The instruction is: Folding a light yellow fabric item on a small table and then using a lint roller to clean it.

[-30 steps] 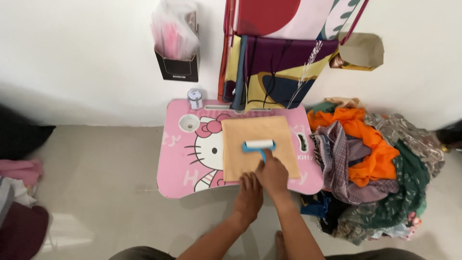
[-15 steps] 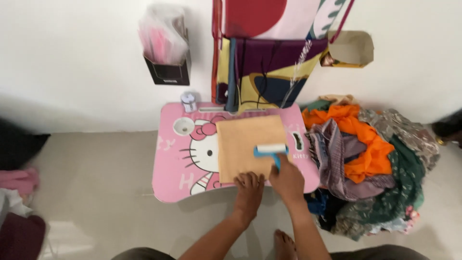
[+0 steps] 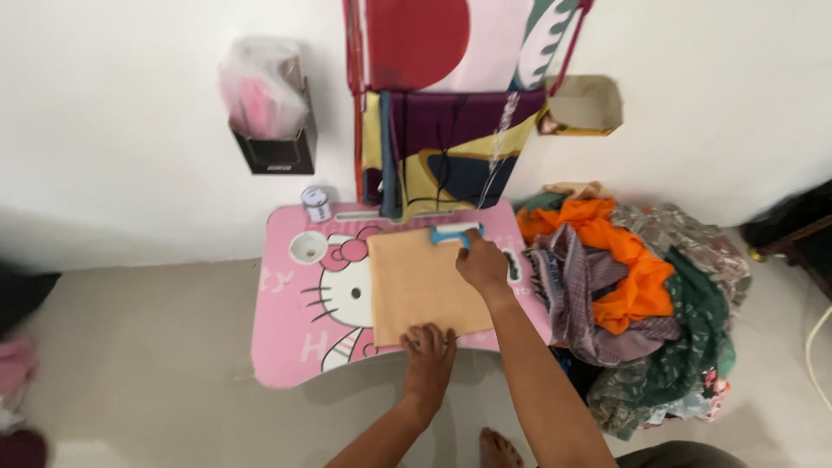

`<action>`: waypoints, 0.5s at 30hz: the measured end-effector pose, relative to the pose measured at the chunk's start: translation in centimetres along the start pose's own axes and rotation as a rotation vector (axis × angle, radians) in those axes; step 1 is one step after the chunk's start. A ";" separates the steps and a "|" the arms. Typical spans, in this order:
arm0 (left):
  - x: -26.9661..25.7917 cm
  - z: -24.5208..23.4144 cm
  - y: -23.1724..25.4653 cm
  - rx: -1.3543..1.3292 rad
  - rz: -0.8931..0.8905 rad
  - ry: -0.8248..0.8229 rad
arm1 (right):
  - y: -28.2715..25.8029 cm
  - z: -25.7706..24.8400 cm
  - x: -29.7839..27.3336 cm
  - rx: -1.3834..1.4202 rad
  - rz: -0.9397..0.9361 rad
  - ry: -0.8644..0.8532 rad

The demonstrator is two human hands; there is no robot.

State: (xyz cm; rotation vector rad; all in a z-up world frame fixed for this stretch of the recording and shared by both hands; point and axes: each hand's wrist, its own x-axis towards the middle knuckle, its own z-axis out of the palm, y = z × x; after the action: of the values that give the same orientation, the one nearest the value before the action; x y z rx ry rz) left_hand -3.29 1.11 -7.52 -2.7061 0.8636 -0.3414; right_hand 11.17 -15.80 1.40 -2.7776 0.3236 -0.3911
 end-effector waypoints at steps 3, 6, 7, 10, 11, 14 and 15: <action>0.1 -0.6 -0.3 0.017 -0.018 0.051 | 0.6 -3.0 -3.2 0.025 0.043 0.010; 0.1 -1.5 -0.6 0.042 -0.031 0.059 | 2.0 -5.7 -10.1 0.009 0.057 0.074; -0.1 -1.9 -0.7 0.057 -0.031 0.054 | 2.3 -6.6 -12.9 -0.003 0.091 0.053; -0.1 -1.5 -0.5 0.066 -0.005 -0.016 | 1.1 -8.8 -16.8 -0.049 0.216 -0.090; -0.2 -0.9 -0.2 0.066 -0.007 -0.018 | 1.6 -8.0 -16.3 -0.048 0.215 -0.092; 0.4 0.1 0.2 0.025 -0.056 0.068 | 3.5 -5.3 -12.9 -0.067 0.142 0.013; 0.1 0.0 0.1 -0.005 -0.042 0.029 | 4.1 -4.0 -11.3 -0.066 0.127 0.021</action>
State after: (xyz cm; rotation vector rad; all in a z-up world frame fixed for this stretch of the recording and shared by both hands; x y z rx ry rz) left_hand -3.26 0.92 -7.50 -2.7337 0.8172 -0.3885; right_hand -1.30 -17.67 1.05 -2.7990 0.5238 -0.3852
